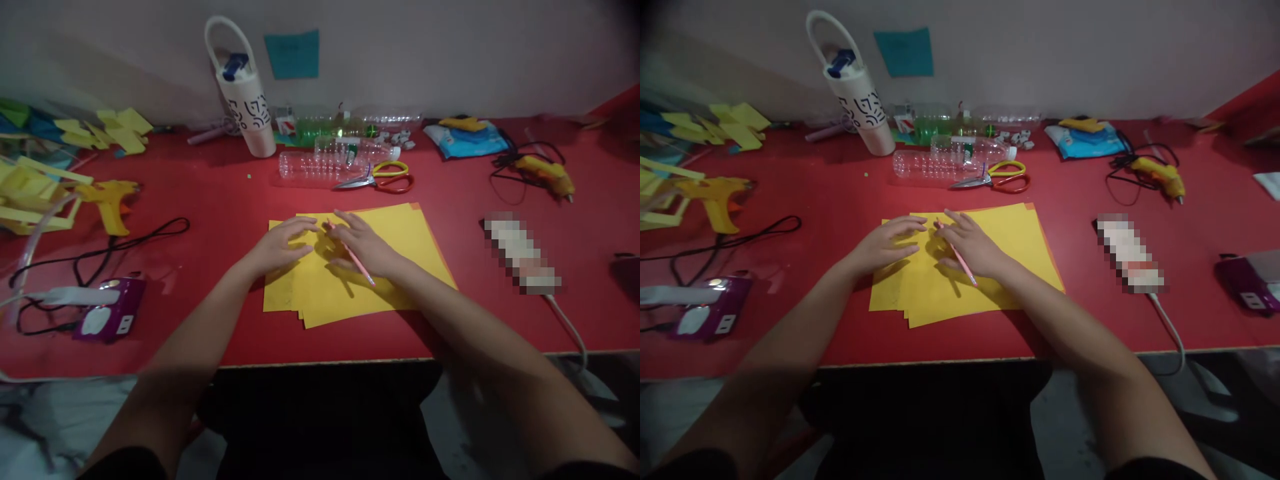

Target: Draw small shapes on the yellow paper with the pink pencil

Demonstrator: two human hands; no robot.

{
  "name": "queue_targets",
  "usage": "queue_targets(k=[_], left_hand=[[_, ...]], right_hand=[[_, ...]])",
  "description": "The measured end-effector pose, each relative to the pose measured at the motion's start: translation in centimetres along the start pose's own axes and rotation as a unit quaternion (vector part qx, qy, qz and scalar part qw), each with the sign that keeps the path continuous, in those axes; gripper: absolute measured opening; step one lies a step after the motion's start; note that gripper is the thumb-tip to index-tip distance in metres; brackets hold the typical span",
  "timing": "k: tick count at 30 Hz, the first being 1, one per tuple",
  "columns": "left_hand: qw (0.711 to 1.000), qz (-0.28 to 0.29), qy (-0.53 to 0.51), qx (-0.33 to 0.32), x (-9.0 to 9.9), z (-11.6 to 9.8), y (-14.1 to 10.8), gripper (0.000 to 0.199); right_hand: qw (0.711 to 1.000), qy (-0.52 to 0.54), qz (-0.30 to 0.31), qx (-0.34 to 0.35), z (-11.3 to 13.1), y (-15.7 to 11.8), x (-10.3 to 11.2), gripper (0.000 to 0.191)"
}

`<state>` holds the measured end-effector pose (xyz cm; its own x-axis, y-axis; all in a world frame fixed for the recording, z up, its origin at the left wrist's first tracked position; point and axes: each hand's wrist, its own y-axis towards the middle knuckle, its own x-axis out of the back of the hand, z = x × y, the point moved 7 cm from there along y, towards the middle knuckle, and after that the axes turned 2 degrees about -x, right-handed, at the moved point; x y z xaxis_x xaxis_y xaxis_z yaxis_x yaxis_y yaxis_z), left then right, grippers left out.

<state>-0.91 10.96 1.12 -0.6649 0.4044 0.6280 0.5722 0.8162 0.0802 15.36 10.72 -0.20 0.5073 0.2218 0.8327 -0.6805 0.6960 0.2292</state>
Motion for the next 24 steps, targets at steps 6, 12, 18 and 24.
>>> queue_targets(k=[6, 12, 18, 24], left_hand=[[0.999, -0.015, 0.035, 0.018, 0.2, 1.2, 0.0, 0.042], [0.992, 0.040, 0.116, 0.006, -1.1, 0.4, -0.3, 0.052], [0.974, 0.102, 0.202, -0.027, -2.4, -0.6, -0.4, 0.059], [0.961, 0.096, 0.254, -0.045, -2.9, -1.2, -0.3, 0.052]], right_hand=[[0.989, 0.145, 0.005, 0.026, 0.4, 0.0, 0.0, 0.033], [0.967, 0.255, -0.012, -0.023, -0.1, -0.2, 0.8, 0.024], [0.882, 0.376, -0.207, -0.194, -4.0, -1.0, 2.5, 0.039], [0.830, 0.449, -0.177, -0.279, -4.8, -1.1, 1.1, 0.017]])
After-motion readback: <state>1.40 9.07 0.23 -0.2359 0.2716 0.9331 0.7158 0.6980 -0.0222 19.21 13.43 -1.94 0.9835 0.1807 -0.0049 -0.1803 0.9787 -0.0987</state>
